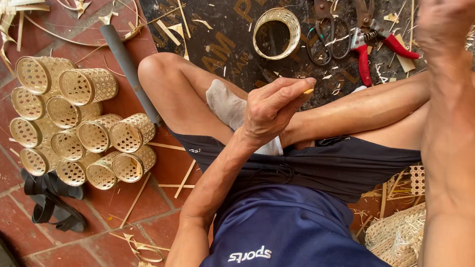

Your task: The person sits on the floor assembling woven bamboo baskets. They bend a thin bamboo strip around a woven basket body, press the rim ring into place, trim excess strip with pliers, fit a woven circular base into the bottom, and use a gray plastic pipe as a form to push and seat the base inside the basket.

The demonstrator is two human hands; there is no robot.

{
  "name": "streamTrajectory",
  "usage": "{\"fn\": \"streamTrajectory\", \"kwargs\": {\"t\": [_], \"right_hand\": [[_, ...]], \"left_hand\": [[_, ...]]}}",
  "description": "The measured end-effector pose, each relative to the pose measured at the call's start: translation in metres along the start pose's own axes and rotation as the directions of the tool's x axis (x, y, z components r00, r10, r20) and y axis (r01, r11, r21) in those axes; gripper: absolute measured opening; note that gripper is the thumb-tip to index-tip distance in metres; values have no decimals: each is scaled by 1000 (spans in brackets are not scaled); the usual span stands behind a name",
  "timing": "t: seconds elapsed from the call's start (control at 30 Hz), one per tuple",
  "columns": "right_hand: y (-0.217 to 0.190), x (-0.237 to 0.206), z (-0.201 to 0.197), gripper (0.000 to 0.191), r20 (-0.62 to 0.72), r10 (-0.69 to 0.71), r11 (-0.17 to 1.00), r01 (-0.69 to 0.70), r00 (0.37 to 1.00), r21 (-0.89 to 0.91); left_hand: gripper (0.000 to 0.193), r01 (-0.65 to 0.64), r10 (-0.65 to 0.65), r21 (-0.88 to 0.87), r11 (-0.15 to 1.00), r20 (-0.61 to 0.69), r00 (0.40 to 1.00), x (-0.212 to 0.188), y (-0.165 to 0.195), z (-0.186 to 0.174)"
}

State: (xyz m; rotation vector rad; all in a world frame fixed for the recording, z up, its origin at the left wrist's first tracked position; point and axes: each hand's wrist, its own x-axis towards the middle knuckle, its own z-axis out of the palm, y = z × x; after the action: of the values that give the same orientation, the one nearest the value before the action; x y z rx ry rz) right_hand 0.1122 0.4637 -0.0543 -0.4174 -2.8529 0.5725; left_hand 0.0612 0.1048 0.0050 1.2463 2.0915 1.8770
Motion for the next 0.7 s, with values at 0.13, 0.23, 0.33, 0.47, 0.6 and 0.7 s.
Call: {"fn": "streamTrajectory", "kwargs": {"t": [0.13, 0.23, 0.33, 0.47, 0.6, 0.7], "right_hand": [[-88, -54, -60, 40, 118, 84, 589, -145, 989, 795], [-156, -103, -75, 54, 193, -110, 134, -178, 975, 975], [-197, -126, -68, 59, 296, -92, 44, -293, 951, 955], [-220, -130, -61, 58, 349, 7, 127, -347, 937, 929], [-224, -131, -63, 57, 306, 21, 243, -301, 952, 922], [-221, -136, -61, 54, 291, 21, 246, -287, 957, 926]], "left_hand": [[37, 6, -6, -14, 1000, -29, 1000, 1, -1, 2], [43, 33, -37, -60, 998, -64, 997, 1, 1, 3], [44, 104, -113, -135, 985, -57, 992, -2, 4, 4], [44, 114, -120, -120, 986, -41, 992, -6, 3, 9], [44, 65, -77, -117, 991, -97, 992, -7, 2, 15], [45, 29, -40, -153, 988, -71, 997, -6, 3, 15]]}}
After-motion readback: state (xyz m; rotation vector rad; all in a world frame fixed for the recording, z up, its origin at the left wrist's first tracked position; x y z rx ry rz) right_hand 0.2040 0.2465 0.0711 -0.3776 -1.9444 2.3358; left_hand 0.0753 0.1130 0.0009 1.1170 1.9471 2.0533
